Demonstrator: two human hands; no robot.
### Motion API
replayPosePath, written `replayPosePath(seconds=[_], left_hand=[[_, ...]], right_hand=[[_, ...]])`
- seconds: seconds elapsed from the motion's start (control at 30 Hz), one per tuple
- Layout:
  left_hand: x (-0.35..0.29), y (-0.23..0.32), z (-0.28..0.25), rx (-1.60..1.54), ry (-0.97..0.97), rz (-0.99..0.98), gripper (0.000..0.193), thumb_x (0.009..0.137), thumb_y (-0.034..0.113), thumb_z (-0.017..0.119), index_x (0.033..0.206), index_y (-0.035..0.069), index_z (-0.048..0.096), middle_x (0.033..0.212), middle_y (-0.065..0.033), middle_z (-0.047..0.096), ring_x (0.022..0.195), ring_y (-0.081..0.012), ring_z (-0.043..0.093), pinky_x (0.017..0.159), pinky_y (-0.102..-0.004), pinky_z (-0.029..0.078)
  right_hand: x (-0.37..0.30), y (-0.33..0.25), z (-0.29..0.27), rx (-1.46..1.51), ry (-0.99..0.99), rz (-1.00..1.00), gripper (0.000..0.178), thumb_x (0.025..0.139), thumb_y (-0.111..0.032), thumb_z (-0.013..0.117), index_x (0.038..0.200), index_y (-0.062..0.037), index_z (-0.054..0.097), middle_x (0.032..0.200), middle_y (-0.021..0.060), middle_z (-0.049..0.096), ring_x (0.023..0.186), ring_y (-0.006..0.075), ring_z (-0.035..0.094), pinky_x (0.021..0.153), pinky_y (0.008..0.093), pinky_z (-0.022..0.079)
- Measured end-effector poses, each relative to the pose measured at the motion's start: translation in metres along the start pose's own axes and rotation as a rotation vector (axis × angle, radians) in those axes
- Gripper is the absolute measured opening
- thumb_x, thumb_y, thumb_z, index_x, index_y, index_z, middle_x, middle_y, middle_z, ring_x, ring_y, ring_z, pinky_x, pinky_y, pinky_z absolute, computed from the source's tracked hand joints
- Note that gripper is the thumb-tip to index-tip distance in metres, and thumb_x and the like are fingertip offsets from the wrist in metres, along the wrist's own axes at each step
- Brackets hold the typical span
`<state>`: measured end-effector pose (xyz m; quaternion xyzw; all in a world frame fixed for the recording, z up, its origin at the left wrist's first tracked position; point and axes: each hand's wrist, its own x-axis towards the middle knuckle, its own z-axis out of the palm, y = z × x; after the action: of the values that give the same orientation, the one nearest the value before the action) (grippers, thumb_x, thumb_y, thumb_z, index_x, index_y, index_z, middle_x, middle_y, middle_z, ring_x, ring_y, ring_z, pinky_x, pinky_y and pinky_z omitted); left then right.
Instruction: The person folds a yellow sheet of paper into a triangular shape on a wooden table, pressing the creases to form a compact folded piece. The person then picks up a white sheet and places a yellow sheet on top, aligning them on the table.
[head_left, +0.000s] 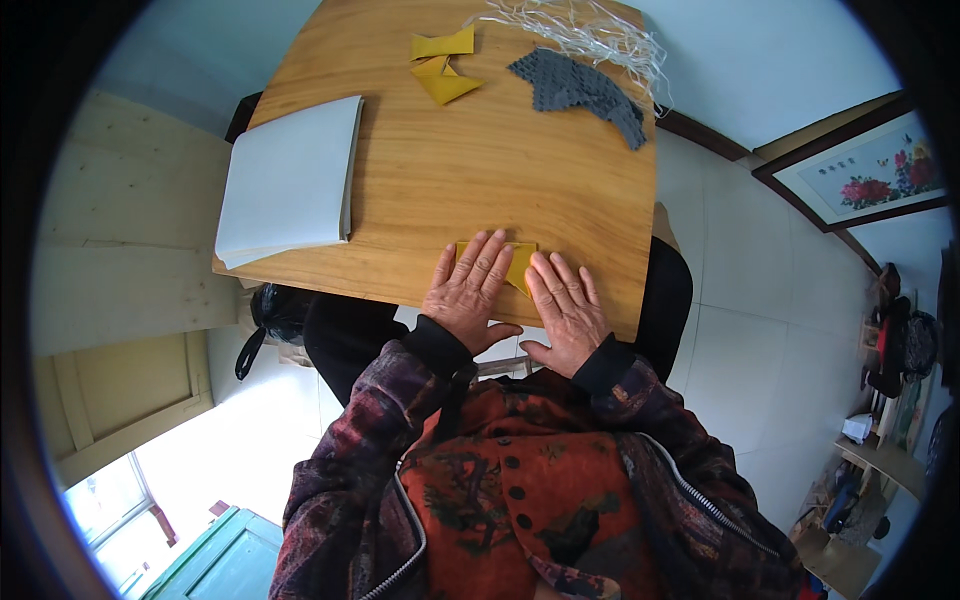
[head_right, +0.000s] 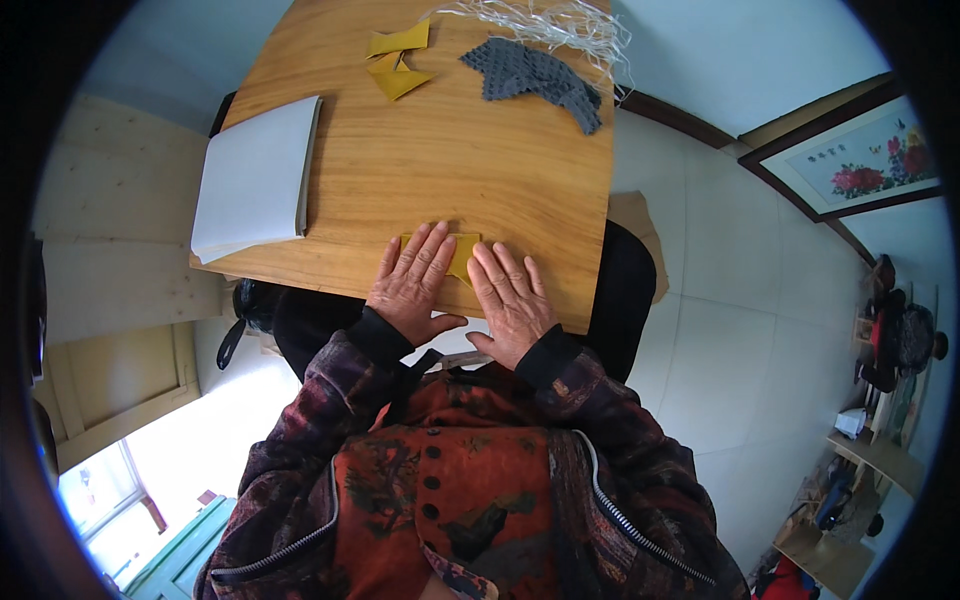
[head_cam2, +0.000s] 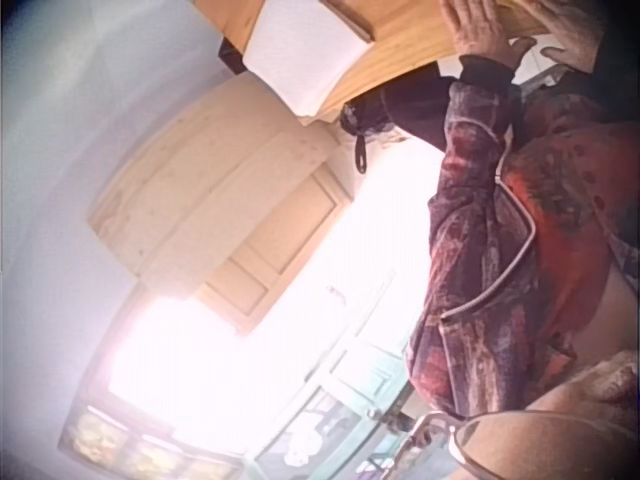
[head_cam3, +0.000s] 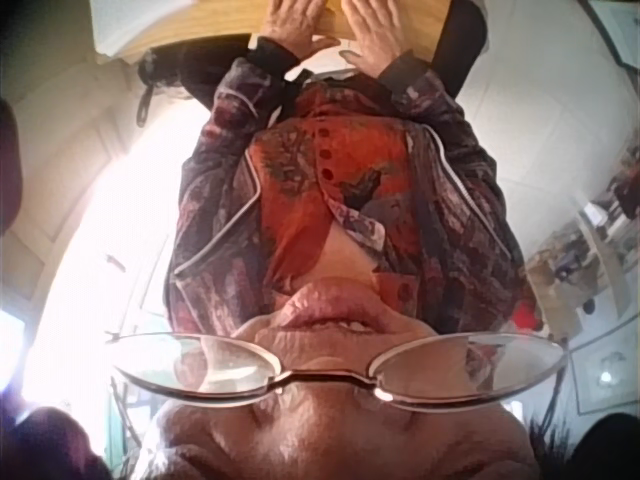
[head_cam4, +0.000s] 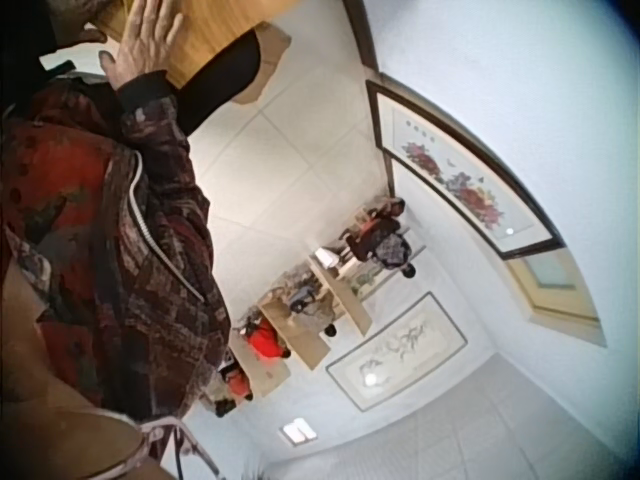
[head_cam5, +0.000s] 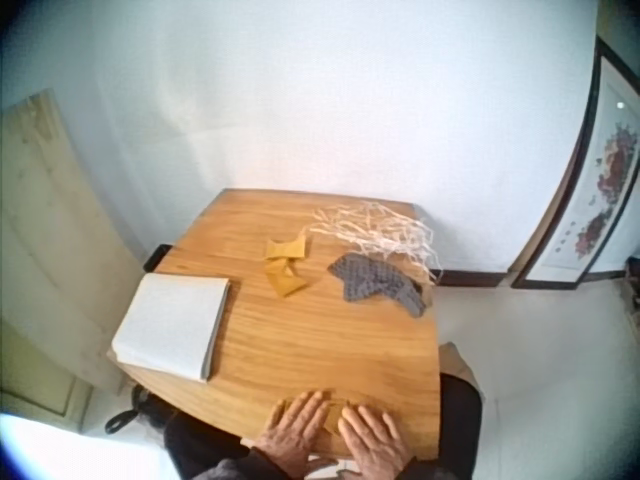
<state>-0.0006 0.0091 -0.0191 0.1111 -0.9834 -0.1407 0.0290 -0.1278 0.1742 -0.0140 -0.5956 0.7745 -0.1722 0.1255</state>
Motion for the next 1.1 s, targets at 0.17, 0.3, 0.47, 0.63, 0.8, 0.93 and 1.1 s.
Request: replayPosePath(seconds=[0.17, 0.3, 0.47, 0.63, 0.8, 0.93, 1.1], left_hand=[[0.0, 0.0, 0.0, 0.01, 0.013, 0.018, 0.104, 0.069, 0.06, 0.073, 0.152, 0.016, 0.029, 0.159, -0.0116, 0.023, 0.147, -0.0291, 0.021, 0.118, -0.0512, 0.013], [0.001, 0.001, -0.001, 0.028, -0.003, 0.017, 0.101, 0.069, 0.058, 0.074, 0.152, 0.02, 0.029, 0.159, -0.0112, 0.023, 0.147, -0.0292, 0.021, 0.117, -0.0524, 0.015], [0.001, 0.001, 0.001, 0.03, 0.004, 0.009, 0.1, 0.069, 0.056, 0.075, 0.152, 0.021, 0.03, 0.159, -0.0097, 0.023, 0.147, -0.0287, 0.02, 0.117, -0.0531, 0.017], [0.001, 0.001, 0.002, 0.023, 0.022, 0.006, 0.1, 0.07, 0.054, 0.077, 0.152, 0.023, 0.029, 0.159, -0.0086, 0.022, 0.147, -0.0284, 0.02, 0.116, -0.0534, 0.017], [0.0, 0.002, 0.002, 0.041, 0.0, -0.003, 0.1, 0.071, 0.052, 0.077, 0.152, 0.023, 0.027, 0.16, -0.0087, 0.022, 0.148, -0.0281, 0.02, 0.116, -0.0539, 0.017], [0.0, 0.002, 0.003, 0.059, 0.002, -0.003, 0.1, 0.071, 0.052, 0.077, 0.152, 0.024, 0.027, 0.16, -0.0087, 0.021, 0.148, -0.0279, 0.019, 0.116, -0.054, 0.018], [0.0, 0.002, 0.004, 0.073, -0.002, -0.003, 0.101, 0.069, 0.049, 0.077, 0.152, 0.019, 0.027, 0.159, -0.0086, 0.022, 0.148, -0.0271, 0.02, 0.117, -0.0536, 0.017]], right_hand=[[-0.004, -0.001, 0.003, -0.104, 0.0, -0.019, 0.098, 0.067, -0.034, 0.082, 0.149, -0.0097, 0.032, 0.158, 0.0059, 0.024, 0.147, 0.0278, 0.02, 0.117, 0.0534, 0.016], [-0.008, 0.0, 0.003, -0.163, 0.001, -0.04, 0.098, 0.067, -0.034, 0.082, 0.149, -0.0107, 0.034, 0.158, 0.0045, 0.025, 0.147, 0.027, 0.02, 0.116, 0.0528, 0.017], [-0.021, -0.004, 0.001, -0.171, -0.022, -0.05, 0.096, 0.067, -0.033, 0.081, 0.148, -0.0109, 0.036, 0.157, 0.0037, 0.027, 0.146, 0.0267, 0.021, 0.115, 0.0529, 0.02], [-0.045, -0.01, -0.002, -0.089, -0.02, -0.09, 0.081, 0.069, -0.026, 0.079, 0.141, -0.0079, 0.045, 0.153, 0.0065, 0.035, 0.142, 0.0294, 0.029, 0.112, 0.0522, 0.027], [-0.058, -0.004, -0.011, 0.125, 0.238, -0.206, 0.063, 0.073, -0.013, 0.073, 0.131, -0.0025, 0.052, 0.142, 0.0135, 0.048, 0.13, 0.0349, 0.046, 0.106, 0.0476, 0.038], [-0.039, 0.005, -0.017, 0.144, 0.293, -0.121, 0.061, 0.076, -0.01, 0.069, 0.133, 0.0012, 0.049, 0.14, 0.0179, 0.048, 0.128, 0.0377, 0.047, 0.106, 0.0455, 0.039], [0.011, 0.008, -0.007, -0.011, 0.187, -0.107, 0.084, 0.077, -0.035, 0.075, 0.143, -0.0006, 0.036, 0.152, 0.0143, 0.033, 0.141, 0.0337, 0.03, 0.113, 0.0491, 0.027]])
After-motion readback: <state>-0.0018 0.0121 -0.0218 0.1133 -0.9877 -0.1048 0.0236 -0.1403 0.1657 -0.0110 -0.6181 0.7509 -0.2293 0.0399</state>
